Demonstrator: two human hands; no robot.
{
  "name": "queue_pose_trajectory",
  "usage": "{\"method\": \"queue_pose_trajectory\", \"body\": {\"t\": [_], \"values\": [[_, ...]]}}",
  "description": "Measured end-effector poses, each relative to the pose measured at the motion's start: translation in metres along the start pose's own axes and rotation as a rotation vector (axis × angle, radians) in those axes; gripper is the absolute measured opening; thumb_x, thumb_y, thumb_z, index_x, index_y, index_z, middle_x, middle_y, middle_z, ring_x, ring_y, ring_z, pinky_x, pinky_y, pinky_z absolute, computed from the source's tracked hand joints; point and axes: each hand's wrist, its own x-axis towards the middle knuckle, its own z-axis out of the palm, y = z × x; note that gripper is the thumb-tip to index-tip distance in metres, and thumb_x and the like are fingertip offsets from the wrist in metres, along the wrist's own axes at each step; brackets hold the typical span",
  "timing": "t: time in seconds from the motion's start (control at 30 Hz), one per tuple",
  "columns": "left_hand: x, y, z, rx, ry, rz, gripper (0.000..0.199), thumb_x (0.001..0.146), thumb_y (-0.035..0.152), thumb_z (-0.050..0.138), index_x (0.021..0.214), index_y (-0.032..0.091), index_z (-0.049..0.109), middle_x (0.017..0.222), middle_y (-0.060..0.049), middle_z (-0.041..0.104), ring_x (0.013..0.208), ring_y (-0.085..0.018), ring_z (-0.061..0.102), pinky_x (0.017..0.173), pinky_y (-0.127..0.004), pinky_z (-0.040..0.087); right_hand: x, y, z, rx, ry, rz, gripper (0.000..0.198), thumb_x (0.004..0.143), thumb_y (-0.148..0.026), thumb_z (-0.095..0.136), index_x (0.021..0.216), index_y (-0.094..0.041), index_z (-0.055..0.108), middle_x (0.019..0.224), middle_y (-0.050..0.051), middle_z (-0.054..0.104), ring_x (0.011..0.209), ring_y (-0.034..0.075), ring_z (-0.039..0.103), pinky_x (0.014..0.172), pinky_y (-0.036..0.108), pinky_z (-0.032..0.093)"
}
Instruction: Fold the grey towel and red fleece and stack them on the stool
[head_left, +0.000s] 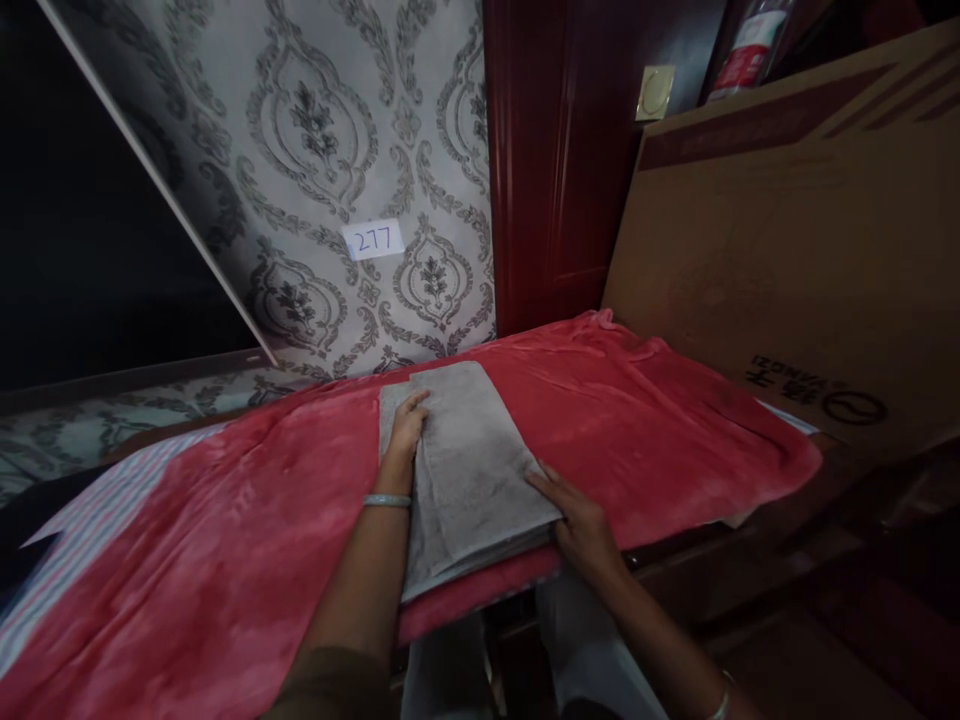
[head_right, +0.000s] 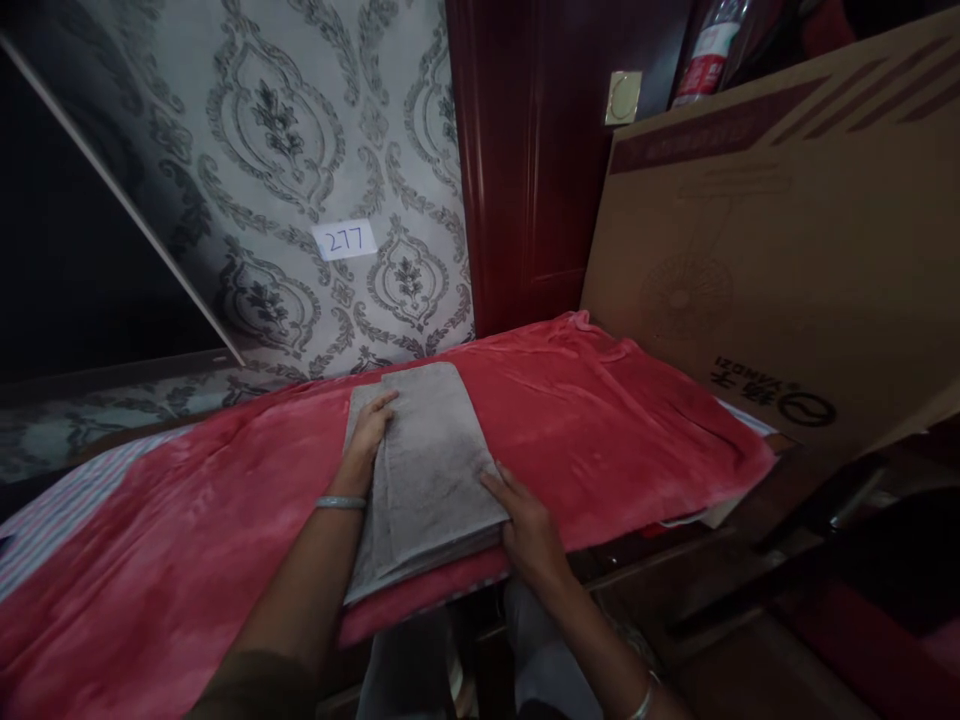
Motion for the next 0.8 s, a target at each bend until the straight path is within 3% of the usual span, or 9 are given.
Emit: {"method": "queue_pose_trajectory", "body": {"t": [0.13, 0.3, 0.43, 0.6, 0.8], "values": [[0.000, -0.001, -0.001, 0.015, -0.001, 0.003, 0.066, 0.052, 0.013, 0.051, 0.114, 0.013, 0.071, 0.068, 0.002, 0.065, 0.049, -0.010, 0.040, 0.048, -0.021, 0.029, -0.004, 0.006, 0.005, 0.075, 0.061, 0.005, 0.082, 0.058, 0.000, 0.038, 0.132, -0.025, 0.065, 0.145, 0.002, 0.056, 0.136, 0.020, 0.051, 0.115, 0.045, 0.041], [0.000, -0.001, -0.002, 0.016, -0.002, -0.003, 0.065, 0.052, 0.014, 0.052, 0.114, 0.012, 0.072, 0.056, 0.005, 0.054, 0.046, -0.010, 0.034, 0.047, -0.022, 0.026, -0.002, 0.005, 0.005, 0.041, 0.136, 0.080, 0.079, 0.066, -0.005, 0.043, 0.142, -0.023, 0.056, 0.134, 0.005, 0.066, 0.122, 0.023, 0.062, 0.104, 0.044, 0.052], [0.001, 0.000, -0.002, 0.016, 0.012, -0.004, 0.064, 0.052, 0.014, 0.052, 0.112, 0.012, 0.073, 0.060, 0.003, 0.057, 0.048, -0.011, 0.038, 0.050, -0.023, 0.029, -0.003, 0.004, 0.006, -0.028, 0.126, -0.010, 0.079, 0.067, -0.002, 0.040, 0.141, -0.024, 0.057, 0.128, 0.005, 0.069, 0.112, 0.023, 0.066, 0.098, 0.044, 0.055], [0.000, 0.000, -0.002, 0.032, 0.023, -0.002, 0.061, 0.053, 0.016, 0.053, 0.110, 0.013, 0.073, 0.057, 0.003, 0.055, 0.049, -0.013, 0.041, 0.050, -0.024, 0.030, -0.008, 0.007, 0.011, -0.118, 0.146, -0.104, 0.090, 0.059, 0.004, 0.037, 0.140, -0.028, 0.058, 0.131, 0.004, 0.068, 0.117, 0.022, 0.064, 0.100, 0.046, 0.053], [0.001, 0.000, -0.001, 0.041, 0.032, 0.001, 0.064, 0.054, 0.014, 0.051, 0.114, 0.012, 0.072, 0.058, 0.003, 0.057, 0.048, -0.013, 0.041, 0.049, -0.024, 0.031, -0.010, 0.014, 0.016, -0.189, 0.182, -0.102, 0.088, 0.061, 0.004, 0.038, 0.141, -0.028, 0.056, 0.140, 0.006, 0.061, 0.128, 0.022, 0.058, 0.106, 0.048, 0.049]]}}
